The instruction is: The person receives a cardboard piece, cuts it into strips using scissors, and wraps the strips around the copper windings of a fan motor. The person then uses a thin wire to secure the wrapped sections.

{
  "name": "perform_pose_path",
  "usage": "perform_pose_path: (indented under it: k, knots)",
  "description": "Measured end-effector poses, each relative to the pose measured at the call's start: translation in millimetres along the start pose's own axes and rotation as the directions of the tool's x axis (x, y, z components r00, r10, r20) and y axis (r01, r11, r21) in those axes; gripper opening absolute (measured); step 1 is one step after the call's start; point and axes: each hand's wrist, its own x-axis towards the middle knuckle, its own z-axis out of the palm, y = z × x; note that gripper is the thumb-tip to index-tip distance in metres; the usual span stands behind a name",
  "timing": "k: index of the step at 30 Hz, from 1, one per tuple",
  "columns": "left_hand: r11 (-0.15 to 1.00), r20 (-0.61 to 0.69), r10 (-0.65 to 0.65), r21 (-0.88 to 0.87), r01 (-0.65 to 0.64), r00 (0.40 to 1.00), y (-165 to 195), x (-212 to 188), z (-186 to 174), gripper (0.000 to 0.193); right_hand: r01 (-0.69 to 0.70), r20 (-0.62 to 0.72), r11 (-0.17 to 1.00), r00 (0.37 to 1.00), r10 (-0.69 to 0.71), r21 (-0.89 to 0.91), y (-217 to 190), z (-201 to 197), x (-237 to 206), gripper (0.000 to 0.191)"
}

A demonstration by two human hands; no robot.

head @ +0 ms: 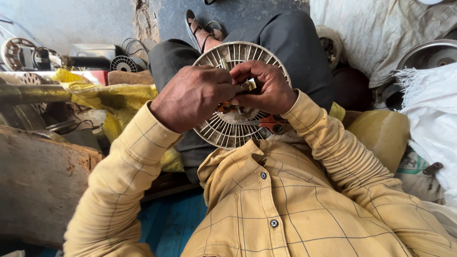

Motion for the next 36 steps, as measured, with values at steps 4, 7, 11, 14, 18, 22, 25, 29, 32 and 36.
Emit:
perform_pose_path:
  k: [4,7,11,14,18,22,25,29,32,36]
  knots:
    - [0.999,0.082,0.025,0.034,-0.028,0.996,-1.7,6.9,3.3,0.007,0.013,0.015,0.999,1.0,-0.014,0.046,-2.5,0.1,-0.9,0.048]
    - [0.987,0.093,0.086,0.127,-0.098,0.992,3.0,11.7,5.1,0.01,0.026,0.027,0.999,0.999,-0.027,0.034,-5.9,0.3,0.0,0.042]
    - [0.96,0.033,0.178,0.214,-0.181,0.984,7.9,7.1,6.9,0.005,0.074,0.021,0.994,0.997,-0.073,-0.085,-7.8,-0.1,0.6,0.042]
    - [0.919,0.028,0.242,0.314,-0.239,0.97,8.6,-1.7,12.3,0.014,0.101,0.04,0.991,0.994,-0.098,-0.088,-5.8,-1.3,-0.4,0.043]
    - [0.862,0.122,0.26,0.417,-0.287,0.958,17.4,-7.3,20.9,0.012,0.104,0.039,0.99,0.994,-0.1,-0.097,-1.5,-1.2,-0.6,0.041]
    - [0.886,0.194,0.205,0.38,-0.266,0.959,21.8,-0.8,18.3,0.017,0.11,0.036,0.988,0.994,-0.106,-0.109,-2.1,0.8,2.8,0.041]
    - [0.995,0.008,0.056,0.087,-0.056,0.998,9.5,-5.9,10.8,0.013,0.128,0.025,0.98,0.992,-0.126,-0.155,-8.6,2.8,3.5,0.044]
    - [0.551,-0.207,-0.451,-0.83,0.088,0.868,10.4,-39.8,31.8,0.062,0.228,0.028,0.92,0.973,-0.231,-0.319,-24.6,4.1,-3.1,0.054]
    - [0.582,-0.377,-0.554,-0.813,0.021,0.742,26.9,-51.7,81.7,0.081,0.333,0.109,0.862,0.943,-0.316,-0.383,-37.4,2.3,-5.4,0.048]
    - [0.561,-0.445,-0.72,-0.825,0.069,0.532,36.7,-50.0,126.6,0.071,0.461,0.262,0.735,0.887,-0.38,-0.497,-50.2,0.0,3.5,0.037]
